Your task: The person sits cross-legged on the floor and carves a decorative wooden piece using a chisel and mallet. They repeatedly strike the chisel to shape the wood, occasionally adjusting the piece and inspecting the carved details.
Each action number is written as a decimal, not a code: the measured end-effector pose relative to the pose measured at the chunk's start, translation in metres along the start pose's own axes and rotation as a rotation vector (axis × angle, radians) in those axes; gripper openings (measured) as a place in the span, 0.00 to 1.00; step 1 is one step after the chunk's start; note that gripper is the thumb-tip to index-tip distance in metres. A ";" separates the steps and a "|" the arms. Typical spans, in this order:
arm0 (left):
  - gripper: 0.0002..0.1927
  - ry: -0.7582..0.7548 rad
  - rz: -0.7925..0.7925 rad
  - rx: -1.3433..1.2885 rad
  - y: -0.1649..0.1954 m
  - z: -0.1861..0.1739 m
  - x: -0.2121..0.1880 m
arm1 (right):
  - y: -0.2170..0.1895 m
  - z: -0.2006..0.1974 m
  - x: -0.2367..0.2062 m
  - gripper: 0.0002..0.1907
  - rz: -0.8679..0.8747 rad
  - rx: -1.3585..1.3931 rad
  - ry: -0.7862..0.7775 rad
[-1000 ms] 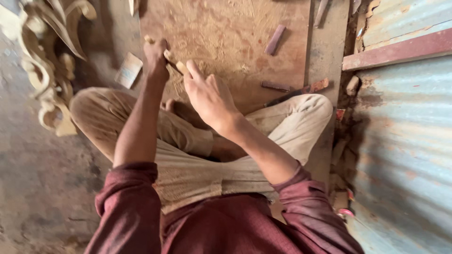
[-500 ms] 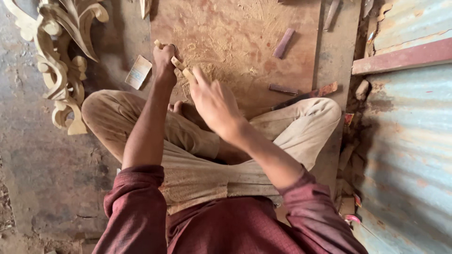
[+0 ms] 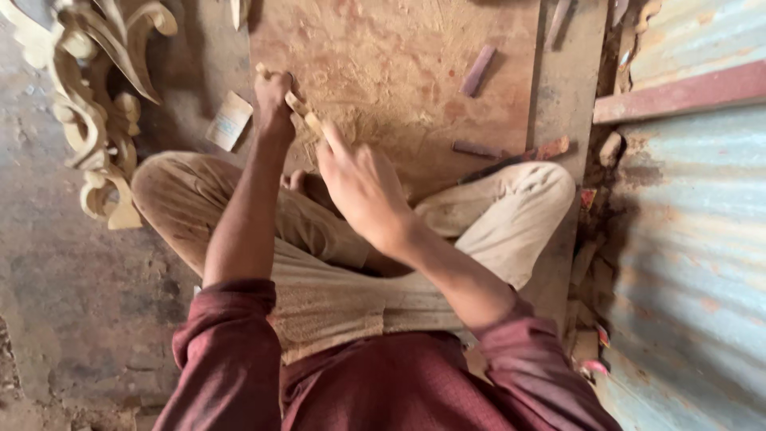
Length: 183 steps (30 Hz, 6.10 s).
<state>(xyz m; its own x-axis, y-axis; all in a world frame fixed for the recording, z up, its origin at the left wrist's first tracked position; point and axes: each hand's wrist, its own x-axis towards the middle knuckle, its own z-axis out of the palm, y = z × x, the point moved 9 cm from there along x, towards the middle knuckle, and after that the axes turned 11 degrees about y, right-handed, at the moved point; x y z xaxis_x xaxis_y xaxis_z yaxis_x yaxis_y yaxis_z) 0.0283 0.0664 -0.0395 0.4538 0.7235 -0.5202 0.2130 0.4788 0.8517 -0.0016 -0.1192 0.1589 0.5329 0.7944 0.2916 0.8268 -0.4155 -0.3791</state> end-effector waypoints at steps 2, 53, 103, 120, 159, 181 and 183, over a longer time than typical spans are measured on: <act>0.09 0.005 -0.021 0.009 -0.004 -0.001 -0.002 | -0.002 -0.001 -0.002 0.10 0.001 0.056 -0.010; 0.03 0.097 -0.030 0.089 0.003 0.007 -0.001 | 0.000 -0.039 0.012 0.24 0.101 0.073 0.037; 0.06 0.068 0.008 0.077 0.002 0.008 0.001 | 0.003 -0.016 -0.004 0.19 0.127 0.076 0.090; 0.04 0.064 -0.033 0.047 -0.002 0.007 0.002 | 0.006 -0.016 -0.009 0.15 0.150 0.069 0.065; 0.11 -0.122 0.103 -0.153 0.015 0.013 0.001 | -0.008 -0.041 -0.006 0.15 0.058 0.033 0.282; 0.07 0.174 0.160 0.125 0.002 -0.009 0.017 | -0.013 -0.021 0.003 0.18 0.112 0.035 0.106; 0.08 0.180 0.172 0.126 0.004 -0.010 0.017 | -0.020 -0.029 0.007 0.22 0.040 -0.030 0.196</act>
<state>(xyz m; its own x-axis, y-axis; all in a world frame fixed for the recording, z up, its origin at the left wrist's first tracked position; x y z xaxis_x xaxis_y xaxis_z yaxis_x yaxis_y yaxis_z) 0.0283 0.0852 -0.0455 0.3341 0.8707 -0.3608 0.2577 0.2838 0.9236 -0.0097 -0.1179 0.1938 0.5880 0.6764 0.4436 0.8076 -0.4603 -0.3687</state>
